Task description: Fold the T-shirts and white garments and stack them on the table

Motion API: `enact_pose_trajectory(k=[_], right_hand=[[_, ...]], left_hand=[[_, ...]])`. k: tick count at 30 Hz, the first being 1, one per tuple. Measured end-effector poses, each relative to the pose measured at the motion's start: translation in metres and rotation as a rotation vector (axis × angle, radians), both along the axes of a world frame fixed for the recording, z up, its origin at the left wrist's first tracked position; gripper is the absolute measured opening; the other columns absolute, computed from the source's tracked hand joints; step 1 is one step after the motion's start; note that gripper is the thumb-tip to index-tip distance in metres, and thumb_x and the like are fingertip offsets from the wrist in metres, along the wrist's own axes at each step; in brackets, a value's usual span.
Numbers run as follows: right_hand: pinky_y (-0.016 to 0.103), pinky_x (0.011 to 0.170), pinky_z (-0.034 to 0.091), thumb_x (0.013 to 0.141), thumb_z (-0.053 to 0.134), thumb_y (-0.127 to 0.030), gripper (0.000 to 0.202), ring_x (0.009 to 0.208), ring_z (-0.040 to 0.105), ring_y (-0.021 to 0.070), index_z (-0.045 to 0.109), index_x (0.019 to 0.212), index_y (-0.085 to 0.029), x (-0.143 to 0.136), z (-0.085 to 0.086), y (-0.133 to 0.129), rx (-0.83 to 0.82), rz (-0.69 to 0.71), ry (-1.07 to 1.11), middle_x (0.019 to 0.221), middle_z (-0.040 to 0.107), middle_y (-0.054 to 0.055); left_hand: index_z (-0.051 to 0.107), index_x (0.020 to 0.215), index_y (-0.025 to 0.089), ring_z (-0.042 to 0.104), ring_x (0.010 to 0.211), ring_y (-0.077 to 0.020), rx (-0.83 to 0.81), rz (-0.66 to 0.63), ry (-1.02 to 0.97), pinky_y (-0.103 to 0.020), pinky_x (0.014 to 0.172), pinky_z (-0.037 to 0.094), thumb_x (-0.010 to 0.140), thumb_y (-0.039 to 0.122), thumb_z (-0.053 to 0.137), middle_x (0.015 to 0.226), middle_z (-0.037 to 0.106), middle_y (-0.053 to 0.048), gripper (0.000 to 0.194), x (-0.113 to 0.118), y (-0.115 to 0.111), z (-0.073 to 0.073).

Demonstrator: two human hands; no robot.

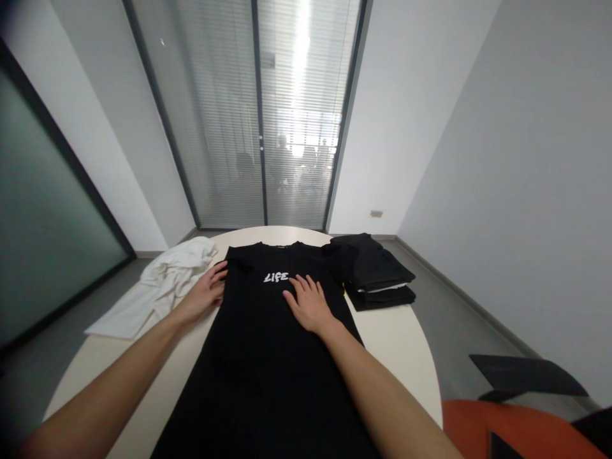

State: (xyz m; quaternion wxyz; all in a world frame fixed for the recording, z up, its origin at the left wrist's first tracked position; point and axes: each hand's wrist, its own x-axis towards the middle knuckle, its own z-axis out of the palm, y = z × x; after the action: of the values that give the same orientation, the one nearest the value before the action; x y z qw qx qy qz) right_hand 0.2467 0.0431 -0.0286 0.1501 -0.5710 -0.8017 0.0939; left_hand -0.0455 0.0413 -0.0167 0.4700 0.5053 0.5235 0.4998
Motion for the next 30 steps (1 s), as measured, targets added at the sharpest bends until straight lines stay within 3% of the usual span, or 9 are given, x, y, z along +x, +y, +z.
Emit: enact_pose_trajectory(k=[3,6,8,11,15,19,24,27,30], right_hand=[[0.05,0.122,0.016,0.102,0.027,-0.058,0.06,0.15,0.023,0.0275,0.043,0.15,-0.024,0.0,0.002,-0.001,-0.008,0.01,-0.002,0.16,0.037,0.005],[0.051,0.122,0.016,0.102,0.027,-0.057,0.061,0.15,0.023,0.0287,0.043,0.15,-0.022,0.001,0.004,-0.002,-0.018,0.02,-0.001,0.16,0.036,0.006],[0.051,0.122,0.016,0.102,0.026,-0.057,0.062,0.151,0.022,0.0286,0.042,0.151,-0.022,0.002,0.005,-0.003,-0.022,0.025,-0.001,0.16,0.036,0.006],[0.051,0.122,0.016,0.102,0.027,-0.057,0.061,0.151,0.022,0.0282,0.042,0.151,-0.023,0.002,0.006,-0.003,-0.024,0.027,-0.009,0.16,0.036,0.007],[0.051,0.122,0.017,0.102,0.029,-0.057,0.061,0.15,0.023,0.029,0.041,0.151,-0.023,0.002,0.003,-0.003,-0.018,0.012,-0.027,0.16,0.035,0.006],[0.052,0.121,0.019,0.101,0.031,-0.058,0.063,0.15,0.024,0.031,0.04,0.151,-0.021,0.001,0.001,-0.003,0.016,-0.043,-0.05,0.161,0.033,0.008],[0.047,0.114,0.034,0.099,0.047,-0.05,0.053,0.143,0.036,0.0314,0.049,0.141,-0.019,0.004,0.013,-0.01,0.09,-0.009,-0.092,0.158,0.036,0.013],[0.038,0.101,0.046,0.096,0.055,-0.041,0.037,0.125,0.053,0.0265,0.059,0.126,-0.02,0.008,0.03,-0.016,0.058,0.125,-0.119,0.142,0.052,0.012],[0.033,0.091,0.05,0.093,0.062,-0.038,0.026,0.112,0.06,0.0244,0.065,0.112,-0.021,0.017,0.046,-0.021,-0.021,0.182,-0.169,0.122,0.064,0.01]], left_hand=[[0.041,0.145,0.02,0.064,0.11,-0.023,0.041,0.064,0.134,-0.029,0.075,0.055,0.077,0.024,0.067,0.143,0.052,-0.018,0.073,0.006,0.001,-0.002],[0.046,0.14,0.014,0.068,0.099,-0.0214,0.045,0.17,0.346,-0.034,0.083,0.055,0.076,0.021,0.065,0.129,0.061,-0.017,0.067,0.004,0.001,0.001],[0.049,0.136,0.015,0.068,0.091,-0.0205,0.061,0.257,0.577,-0.035,0.085,0.055,0.076,0.017,0.06,0.123,0.064,-0.013,0.06,-0.002,-0.003,0.008],[0.051,0.134,0.018,0.066,0.107,-0.025,0.108,0.333,1.0,-0.036,0.094,0.051,0.078,0.012,0.052,0.121,0.066,-0.01,0.056,-0.015,-0.013,0.02],[0.053,0.13,0.015,0.066,0.107,-0.0357,-0.111,0.264,1.391,-0.045,0.086,0.052,0.09,0.027,0.046,0.119,0.066,-0.019,0.042,-0.024,-0.024,0.028],[0.058,0.118,0.013,0.068,0.103,-0.0365,-0.216,0.171,1.444,-0.043,0.083,0.051,0.095,0.044,0.043,0.108,0.071,-0.02,0.042,-0.025,-0.019,0.02],[0.044,0.136,0.014,0.067,0.108,-0.0299,-0.115,0.149,1.384,-0.037,0.087,0.05,0.092,0.033,0.052,0.113,0.07,-0.016,0.048,-0.024,-0.012,0.012],[0.048,0.13,0.017,0.065,0.108,-0.0291,-0.047,0.174,1.41,-0.037,0.086,0.05,0.088,0.028,0.057,0.118,0.067,-0.014,0.044,-0.019,-0.016,0.019],[0.057,0.113,0.02,0.062,0.109,-0.029,0.103,0.194,1.463,-0.036,0.087,0.048,0.087,0.028,0.057,0.117,0.065,-0.012,0.027,-0.009,-0.024,0.031]])
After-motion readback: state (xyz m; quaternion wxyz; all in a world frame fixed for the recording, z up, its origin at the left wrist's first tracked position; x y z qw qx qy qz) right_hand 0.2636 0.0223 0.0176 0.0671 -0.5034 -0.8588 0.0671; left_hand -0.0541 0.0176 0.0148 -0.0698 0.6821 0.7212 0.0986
